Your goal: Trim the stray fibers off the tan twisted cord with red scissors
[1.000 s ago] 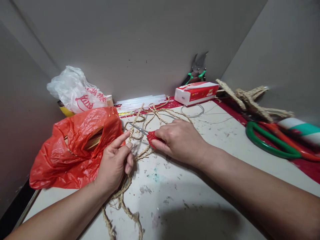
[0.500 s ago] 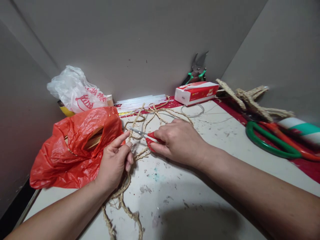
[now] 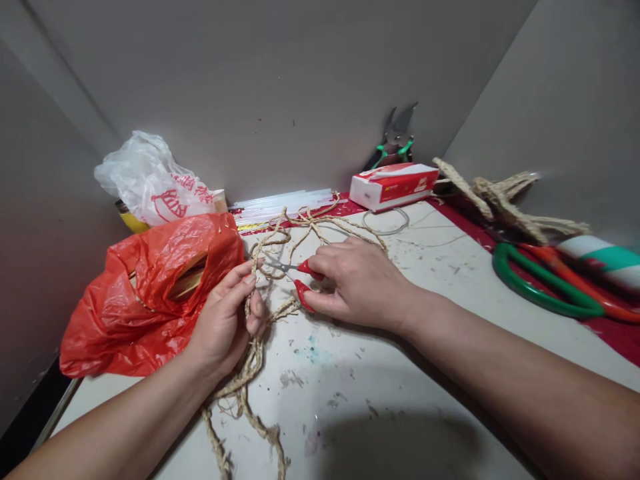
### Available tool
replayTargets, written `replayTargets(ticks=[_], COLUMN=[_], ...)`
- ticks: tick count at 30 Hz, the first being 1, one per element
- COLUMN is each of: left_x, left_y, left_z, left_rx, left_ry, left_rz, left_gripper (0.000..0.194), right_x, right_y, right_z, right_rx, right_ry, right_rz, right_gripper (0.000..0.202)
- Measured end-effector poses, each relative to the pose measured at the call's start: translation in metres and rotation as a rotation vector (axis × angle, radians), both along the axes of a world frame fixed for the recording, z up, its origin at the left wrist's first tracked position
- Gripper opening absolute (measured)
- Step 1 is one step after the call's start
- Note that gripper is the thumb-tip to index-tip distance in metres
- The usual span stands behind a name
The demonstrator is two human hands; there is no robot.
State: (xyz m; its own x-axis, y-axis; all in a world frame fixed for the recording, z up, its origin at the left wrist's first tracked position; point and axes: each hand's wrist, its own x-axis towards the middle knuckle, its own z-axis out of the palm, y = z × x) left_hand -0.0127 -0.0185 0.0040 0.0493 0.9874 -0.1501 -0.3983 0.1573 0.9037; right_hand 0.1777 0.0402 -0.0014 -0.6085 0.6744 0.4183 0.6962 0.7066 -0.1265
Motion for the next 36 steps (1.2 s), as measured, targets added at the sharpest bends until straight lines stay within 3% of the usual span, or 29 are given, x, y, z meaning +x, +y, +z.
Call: replayTargets(ticks=[6,14,24,29,36], left_x=[-0.0019,-0.0043,-0.0068,-0.0069,-0.0064], left_y=[-0.0006,0.0008,0.0004,0.0013,0.0044], left_z=[0.0033,0.0009,-0.0015,-0.003,-0.003], left_rx=[-0.088,-0.162,-0.183,-0.22,-0.218], left_ry=[-0.178,-0.277,-0.34,-0.369,-0.333], left_rz=[-0.062,-0.116,-0.229,-0.201,-0.11], left_gripper=[0.002,0.017,0.018,0.022,0.018], right_x=[-0.0014,-0.0031,-0.0019,0.0006,0.0019], right_y=[-0.0008,-0.0006,-0.0005,0.0016,0.0039], right_z=[0.0015,-0.0002,-0.001,-0.0023,-0.0054], right_rx=[0.037,0.026,-0.019,0.032,0.012], right_ry=[-0.096,-0.099,-0.078,-0.011,0.027], right_rz=[-0.005,-0.003,0.077,0.152,0.071], right_gripper=[0.032,0.031,0.03,0.032,0.031])
